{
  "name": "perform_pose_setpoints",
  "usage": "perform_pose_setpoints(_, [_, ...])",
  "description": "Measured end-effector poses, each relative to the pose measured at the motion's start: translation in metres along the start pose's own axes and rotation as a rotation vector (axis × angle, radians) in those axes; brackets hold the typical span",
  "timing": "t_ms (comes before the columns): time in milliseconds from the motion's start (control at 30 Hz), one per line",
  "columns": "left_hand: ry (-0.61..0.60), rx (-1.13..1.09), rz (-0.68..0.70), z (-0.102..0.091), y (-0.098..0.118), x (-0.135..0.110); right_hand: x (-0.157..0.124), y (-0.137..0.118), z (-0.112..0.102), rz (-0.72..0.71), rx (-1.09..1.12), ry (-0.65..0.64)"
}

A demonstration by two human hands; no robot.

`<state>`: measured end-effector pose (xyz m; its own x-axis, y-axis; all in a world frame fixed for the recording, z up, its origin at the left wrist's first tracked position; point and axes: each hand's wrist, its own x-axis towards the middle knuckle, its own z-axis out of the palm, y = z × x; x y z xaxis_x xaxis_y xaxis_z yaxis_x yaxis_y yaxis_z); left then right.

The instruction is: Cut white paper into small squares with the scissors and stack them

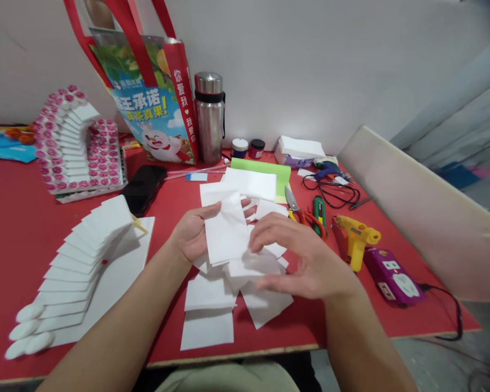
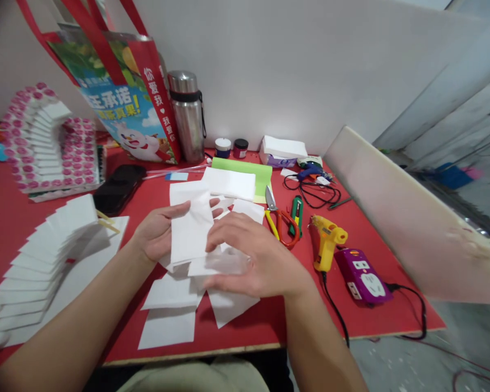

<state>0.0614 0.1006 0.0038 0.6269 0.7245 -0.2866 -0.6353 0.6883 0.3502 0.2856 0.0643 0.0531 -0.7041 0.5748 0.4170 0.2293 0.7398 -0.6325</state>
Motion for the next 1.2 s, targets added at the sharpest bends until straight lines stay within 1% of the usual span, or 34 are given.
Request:
perform_pose_setpoints(67, [0.004, 0.002, 0.038, 0.001, 0.003, -0.001, -0.002, -0.004, -0.007, 0.061, -0.039, -0.113])
perform_pose_setpoints(167, [0.040, -0.011, 0.099, 0.003, 0.005, -0.003, -0.005, -0.001, -0.008, 0.136, -0.158, -0.238])
perform_pose_setpoints(233, [0.071, -0.023, 0.135, 0.004, 0.005, -0.003, -0.005, 0.003, -0.004, 0.157, -0.184, -0.250])
perform_pose_setpoints(267, [0.078, -0.024, 0.143, 0.005, 0.005, -0.003, -0.005, 0.004, -0.003, 0.170, -0.159, -0.220])
perform_pose_setpoints(300, [0.083, -0.021, 0.145, 0.004, 0.005, -0.003, -0.005, 0.006, -0.002, 0.198, -0.105, -0.155])
perform_pose_setpoints(333, [0.088, -0.015, 0.145, 0.004, 0.005, -0.003, -0.005, 0.007, -0.001, 0.249, -0.018, -0.059])
perform_pose_setpoints(367, [0.095, -0.006, 0.142, 0.003, 0.005, -0.003, -0.004, 0.009, -0.001, 0.318, 0.103, 0.066])
perform_pose_setpoints(467, [0.133, 0.044, 0.121, -0.002, 0.005, -0.002, 0.000, 0.018, 0.002, 0.584, 0.582, 0.481])
perform_pose_setpoints(500, [0.146, 0.062, 0.110, -0.003, 0.004, -0.002, 0.002, 0.022, 0.004, 0.662, 0.740, 0.576])
perform_pose_setpoints(533, [0.157, 0.074, 0.095, -0.003, 0.003, -0.001, 0.004, 0.028, 0.007, 0.722, 0.880, 0.626])
perform_pose_setpoints(567, [0.167, 0.082, 0.075, -0.003, 0.001, -0.001, 0.006, 0.033, 0.010, 0.764, 1.000, 0.623])
perform_pose_setpoints(633, [0.179, 0.083, 0.050, -0.001, -0.004, 0.000, 0.009, 0.044, 0.017, 0.799, 1.190, 0.529])
perform_pose_setpoints(700, [0.164, 0.085, 0.064, 0.001, -0.009, 0.001, 0.011, 0.052, 0.025, 0.797, 1.294, 0.466])
perform_pose_setpoints(733, [0.146, 0.096, 0.082, 0.002, -0.011, 0.001, 0.011, 0.054, 0.029, 0.795, 1.312, 0.471])
perform_pose_setpoints(800, [0.114, 0.151, 0.123, 0.004, -0.015, 0.002, 0.012, 0.055, 0.035, 0.791, 1.294, 0.517])
perform_pose_setpoints(833, [0.121, 0.194, 0.148, 0.005, -0.017, 0.002, 0.012, 0.055, 0.038, 0.788, 1.273, 0.541])
perform_pose_setpoints(867, [0.147, 0.239, 0.180, 0.006, -0.017, 0.002, 0.012, 0.054, 0.039, 0.785, 1.252, 0.553])
perform_pose_setpoints(933, [0.237, 0.307, 0.274, 0.008, -0.017, 0.001, 0.012, 0.054, 0.039, 0.784, 1.219, 0.519])
perform_pose_setpoints(1000, [0.323, 0.339, 0.366, 0.010, -0.016, 0.000, 0.012, 0.055, 0.034, 0.781, 1.208, 0.488])
perform_pose_setpoints(1033, [0.345, 0.352, 0.391, 0.011, -0.015, -0.001, 0.011, 0.055, 0.030, 0.785, 1.213, 0.491])
perform_pose_setpoints(1133, [0.332, 0.408, 0.398, 0.012, -0.013, -0.005, 0.010, 0.055, 0.017, 0.837, 1.228, 0.510])
perform_pose_setpoints(1200, [0.308, 0.432, 0.383, 0.012, -0.013, -0.006, 0.008, 0.052, 0.008, 0.829, 1.152, 0.461])
